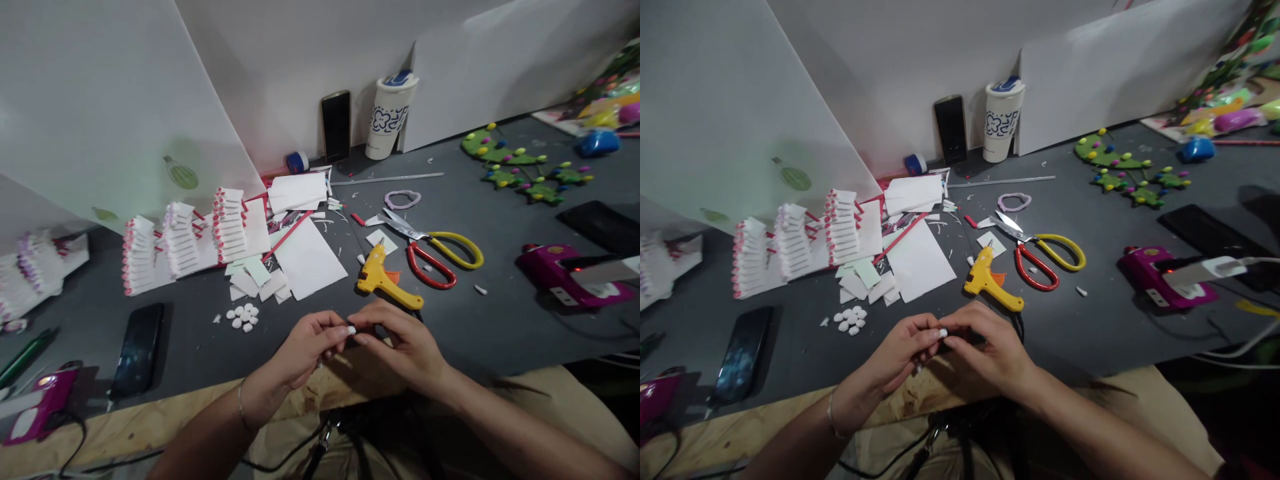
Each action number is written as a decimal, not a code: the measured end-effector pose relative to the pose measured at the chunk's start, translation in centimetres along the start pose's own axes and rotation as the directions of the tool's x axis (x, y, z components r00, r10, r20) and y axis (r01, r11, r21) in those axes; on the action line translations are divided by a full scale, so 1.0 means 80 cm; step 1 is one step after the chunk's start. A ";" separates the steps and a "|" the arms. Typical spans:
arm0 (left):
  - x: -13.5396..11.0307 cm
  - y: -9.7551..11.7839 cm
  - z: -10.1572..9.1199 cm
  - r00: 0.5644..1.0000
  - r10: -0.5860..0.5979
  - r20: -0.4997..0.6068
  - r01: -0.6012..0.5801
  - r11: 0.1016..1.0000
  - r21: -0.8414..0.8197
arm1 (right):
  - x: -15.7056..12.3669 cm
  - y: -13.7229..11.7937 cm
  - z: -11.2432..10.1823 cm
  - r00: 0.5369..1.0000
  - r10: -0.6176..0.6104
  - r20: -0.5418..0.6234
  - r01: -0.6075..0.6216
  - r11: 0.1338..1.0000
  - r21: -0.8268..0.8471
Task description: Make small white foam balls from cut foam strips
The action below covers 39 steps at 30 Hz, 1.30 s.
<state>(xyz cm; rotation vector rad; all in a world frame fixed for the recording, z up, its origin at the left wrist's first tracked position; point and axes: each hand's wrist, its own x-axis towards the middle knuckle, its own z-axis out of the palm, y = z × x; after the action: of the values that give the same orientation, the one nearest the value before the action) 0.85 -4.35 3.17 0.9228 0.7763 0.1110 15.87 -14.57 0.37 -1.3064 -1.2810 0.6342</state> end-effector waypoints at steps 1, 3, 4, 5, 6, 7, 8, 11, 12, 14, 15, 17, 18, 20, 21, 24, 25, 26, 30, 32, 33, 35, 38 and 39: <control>0.000 0.000 0.000 1.000 0.009 -0.005 -0.009 1.000 0.014 | 0.002 -0.001 -0.001 1.000 -0.011 0.013 0.011 1.000 -0.023; -0.002 0.002 0.001 0.999 0.038 -0.021 -0.037 0.998 0.059 | 0.005 -0.004 -0.003 0.999 -0.030 0.036 0.032 0.998 -0.060; -0.002 0.002 0.002 0.998 0.059 -0.031 -0.056 0.994 0.091 | 0.006 -0.005 -0.003 0.999 -0.034 0.042 0.038 0.996 -0.075; -0.003 0.003 0.002 0.996 0.082 -0.038 -0.077 0.989 0.128 | 0.007 -0.006 -0.004 0.999 -0.033 0.043 0.036 0.996 -0.087; -0.003 0.003 0.003 0.994 0.106 -0.041 -0.098 0.982 0.164 | 0.007 -0.006 -0.004 0.999 -0.024 0.040 0.028 0.995 -0.091; -0.003 0.004 0.003 0.990 0.131 -0.044 -0.120 0.974 0.191 | 0.007 -0.007 -0.005 0.999 -0.007 0.034 0.010 0.996 -0.085; -0.003 0.004 0.003 0.987 0.155 -0.047 -0.142 0.968 0.206 | 0.007 -0.007 -0.005 1.000 0.017 0.022 -0.015 0.998 -0.067; -0.004 0.002 0.004 0.972 0.230 -0.047 -0.216 0.953 0.214 | 0.005 -0.006 -0.005 0.994 0.108 -0.010 -0.108 0.994 0.031; -0.004 0.001 0.003 0.966 0.255 -0.039 -0.240 0.945 0.224 | 0.004 -0.006 -0.004 0.991 0.132 -0.012 -0.131 0.989 0.069; -0.006 0.000 0.003 0.956 0.294 -0.008 -0.282 0.922 0.266 | 0.002 -0.006 -0.003 0.985 0.170 -0.008 -0.167 0.976 0.137; -0.007 -0.001 0.003 0.950 0.312 0.007 -0.300 0.908 0.292 | 0.001 -0.006 -0.002 0.982 0.188 -0.004 -0.184 0.968 0.168; -0.009 -0.001 0.004 0.935 0.354 0.013 -0.337 0.876 0.344 | -0.001 -0.005 0.001 0.974 0.226 -0.005 -0.219 0.950 0.223; -0.010 -0.002 0.004 0.925 0.380 0.008 -0.355 0.857 0.373 | -0.001 -0.005 0.002 0.969 0.246 -0.005 -0.237 0.939 0.248; -0.012 -0.003 0.005 0.904 0.427 -0.011 -0.381 0.819 0.430 | -0.002 -0.004 0.004 0.959 0.283 0.007 -0.272 0.916 0.295; -0.012 -0.004 0.005 0.898 0.440 -0.019 -0.386 0.806 0.449 | -0.002 -0.004 0.005 0.953 0.301 0.015 -0.290 0.903 0.318; -0.010 -0.009 0.006 0.909 0.415 -0.032 -0.368 0.837 0.405 | -0.004 -0.003 0.008 0.938 0.344 0.031 -0.329 0.862 0.385; -0.009 -0.011 0.006 0.921 0.388 -0.037 -0.352 0.869 0.348 | -0.004 -0.002 0.009 0.936 0.350 0.031 -0.332 0.853 0.402; -0.008 -0.012 0.006 0.933 0.356 -0.040 -0.333 0.902 0.276 | -0.005 -0.001 0.010 0.936 0.350 0.028 -0.330 0.849 0.414; -0.005 -0.014 0.009 0.962 0.271 -0.035 -0.267 0.959 0.090 | -0.008 0.005 0.015 0.952 0.306 -0.019 -0.274 0.875 0.399; -0.005 -0.013 0.011 0.967 0.255 -0.027 -0.252 0.963 0.094 | -0.009 0.008 0.017 0.958 0.279 -0.070 -0.233 0.896 0.378; -0.005 -0.013 0.012 0.968 0.251 -0.022 -0.247 0.963 0.103 | -0.009 0.009 0.019 0.959 0.268 -0.091 -0.217 0.903 0.371; -0.005 -0.013 0.012 0.967 0.254 -0.015 -0.250 0.960 0.123 | -0.010 0.011 0.021 0.959 0.259 -0.114 -0.201 0.908 0.367; -0.006 -0.017 0.011 0.955 0.295 -0.018 -0.288 0.943 0.169 | -0.012 0.012 0.024 0.959 0.256 -0.122 -0.195 0.907 0.373; -0.006 -0.018 0.010 0.947 0.320 -0.023 -0.310 0.931 0.192 | -0.012 0.012 0.025 0.959 0.254 -0.122 -0.193 0.907 0.375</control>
<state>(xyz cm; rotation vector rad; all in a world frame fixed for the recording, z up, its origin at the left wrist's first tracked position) 0.69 -5.96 2.65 1.2244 0.6909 0.3516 14.08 -14.59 -1.25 -1.1785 -0.8329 0.8583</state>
